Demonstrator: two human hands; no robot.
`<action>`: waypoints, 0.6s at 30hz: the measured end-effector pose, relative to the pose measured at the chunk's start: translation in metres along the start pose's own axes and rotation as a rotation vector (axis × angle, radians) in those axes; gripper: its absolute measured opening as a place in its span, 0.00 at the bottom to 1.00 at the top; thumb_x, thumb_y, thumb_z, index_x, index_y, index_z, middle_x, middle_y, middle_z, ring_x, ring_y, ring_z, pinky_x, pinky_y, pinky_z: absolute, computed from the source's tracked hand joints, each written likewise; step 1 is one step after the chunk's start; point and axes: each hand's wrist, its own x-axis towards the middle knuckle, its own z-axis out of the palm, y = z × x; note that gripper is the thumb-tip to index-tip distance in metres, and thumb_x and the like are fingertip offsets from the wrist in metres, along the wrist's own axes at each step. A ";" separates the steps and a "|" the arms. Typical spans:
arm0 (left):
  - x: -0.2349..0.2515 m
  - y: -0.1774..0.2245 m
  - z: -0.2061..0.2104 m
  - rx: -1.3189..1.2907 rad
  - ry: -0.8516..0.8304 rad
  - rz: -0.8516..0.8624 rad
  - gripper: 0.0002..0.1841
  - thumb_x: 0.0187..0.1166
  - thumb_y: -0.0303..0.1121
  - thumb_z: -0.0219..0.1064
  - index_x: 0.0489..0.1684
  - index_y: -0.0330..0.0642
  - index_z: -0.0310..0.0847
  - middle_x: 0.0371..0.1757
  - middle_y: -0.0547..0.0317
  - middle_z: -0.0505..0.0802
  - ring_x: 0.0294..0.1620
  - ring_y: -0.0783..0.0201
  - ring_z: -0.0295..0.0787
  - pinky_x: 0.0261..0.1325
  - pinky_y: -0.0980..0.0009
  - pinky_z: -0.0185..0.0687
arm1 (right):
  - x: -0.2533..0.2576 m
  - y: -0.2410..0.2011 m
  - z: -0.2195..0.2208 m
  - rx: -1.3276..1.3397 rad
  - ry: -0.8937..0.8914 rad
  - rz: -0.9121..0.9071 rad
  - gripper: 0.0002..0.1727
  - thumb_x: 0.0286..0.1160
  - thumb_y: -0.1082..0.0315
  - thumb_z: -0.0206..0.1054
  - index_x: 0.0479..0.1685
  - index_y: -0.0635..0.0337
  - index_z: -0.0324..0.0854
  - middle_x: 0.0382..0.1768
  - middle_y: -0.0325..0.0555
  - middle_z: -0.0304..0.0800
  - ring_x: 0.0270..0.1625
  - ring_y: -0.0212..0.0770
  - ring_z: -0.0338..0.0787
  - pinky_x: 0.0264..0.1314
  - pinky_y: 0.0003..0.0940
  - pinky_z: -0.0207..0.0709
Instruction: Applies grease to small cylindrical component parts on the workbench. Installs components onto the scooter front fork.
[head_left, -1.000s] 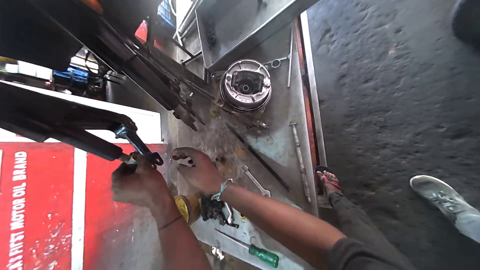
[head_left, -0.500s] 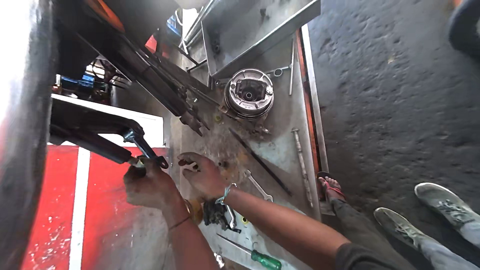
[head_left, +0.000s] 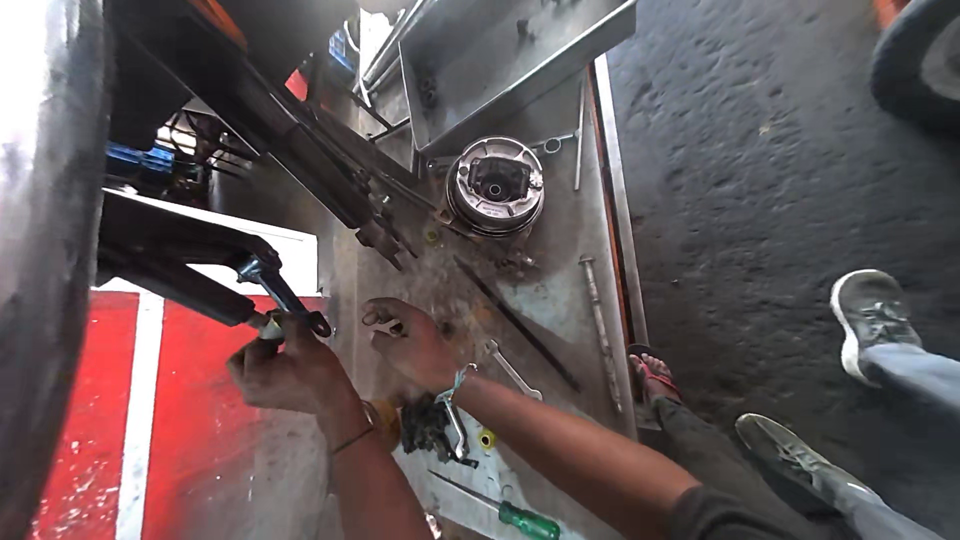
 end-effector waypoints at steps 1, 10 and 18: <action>0.000 0.000 0.000 0.003 0.011 0.013 0.19 0.74 0.39 0.73 0.41 0.25 0.88 0.51 0.34 0.88 0.52 0.45 0.85 0.62 0.52 0.76 | 0.001 -0.001 0.000 -0.001 0.006 -0.004 0.20 0.81 0.76 0.60 0.72 0.63 0.78 0.63 0.53 0.87 0.61 0.47 0.85 0.62 0.46 0.77; -0.009 -0.008 -0.014 -0.034 -0.157 0.074 0.28 0.78 0.40 0.73 0.65 0.21 0.79 0.74 0.23 0.76 0.71 0.38 0.76 0.74 0.55 0.72 | 0.043 -0.026 0.022 -0.177 -0.046 -0.372 0.26 0.71 0.82 0.64 0.71 0.61 0.84 0.67 0.63 0.84 0.73 0.62 0.79 0.71 0.61 0.73; -0.026 -0.046 -0.064 -0.140 -0.282 -0.146 0.39 0.69 0.24 0.77 0.82 0.24 0.62 0.85 0.22 0.63 0.80 0.34 0.67 0.77 0.49 0.69 | 0.026 -0.021 0.047 -0.591 -0.172 -0.378 0.45 0.62 0.79 0.76 0.87 0.42 0.69 0.87 0.62 0.61 0.84 0.65 0.65 0.76 0.64 0.65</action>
